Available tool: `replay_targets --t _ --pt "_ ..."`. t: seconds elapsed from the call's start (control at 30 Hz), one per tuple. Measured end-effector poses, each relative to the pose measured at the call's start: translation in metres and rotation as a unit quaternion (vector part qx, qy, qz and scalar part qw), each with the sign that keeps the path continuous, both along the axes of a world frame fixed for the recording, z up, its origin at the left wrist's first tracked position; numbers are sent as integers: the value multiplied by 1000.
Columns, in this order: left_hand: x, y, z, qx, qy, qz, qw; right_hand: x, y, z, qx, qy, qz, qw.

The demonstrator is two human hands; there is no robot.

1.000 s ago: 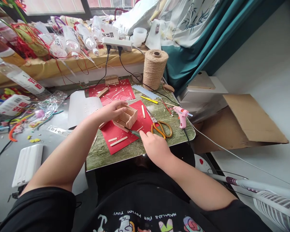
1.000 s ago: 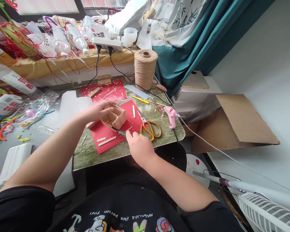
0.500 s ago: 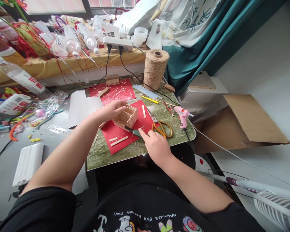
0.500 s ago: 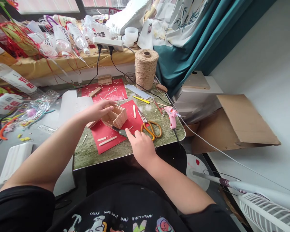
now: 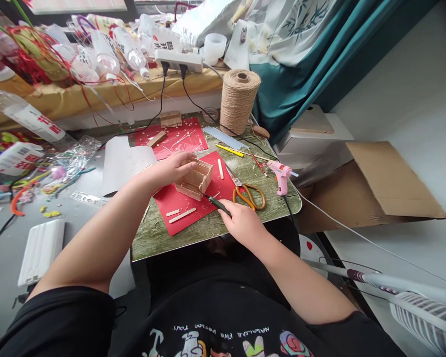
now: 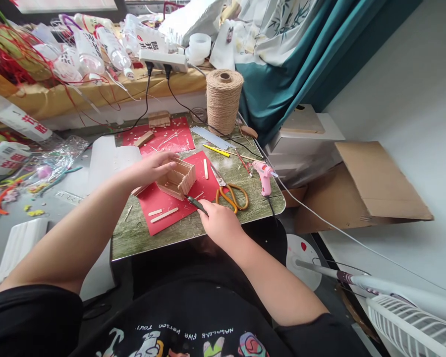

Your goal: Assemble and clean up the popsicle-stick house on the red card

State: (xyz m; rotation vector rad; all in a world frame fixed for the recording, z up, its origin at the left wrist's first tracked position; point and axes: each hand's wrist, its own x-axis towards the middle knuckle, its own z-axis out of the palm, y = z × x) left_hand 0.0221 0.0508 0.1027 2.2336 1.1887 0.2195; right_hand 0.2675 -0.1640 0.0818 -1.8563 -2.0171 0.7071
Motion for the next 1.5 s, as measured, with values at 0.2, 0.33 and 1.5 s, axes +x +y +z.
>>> replay_targets --t 0.2,0.33,1.5 --pt "-5 -1 -3 -7 22 22 999 -2 1 3 -21 -6 4 1000" --pt "-5 -1 -4 -12 23 23 999 -2 0 2 -32 -21 11 999" --pt "0 -3 0 -5 24 8 1000 -9 20 11 -125 -154 77 977"
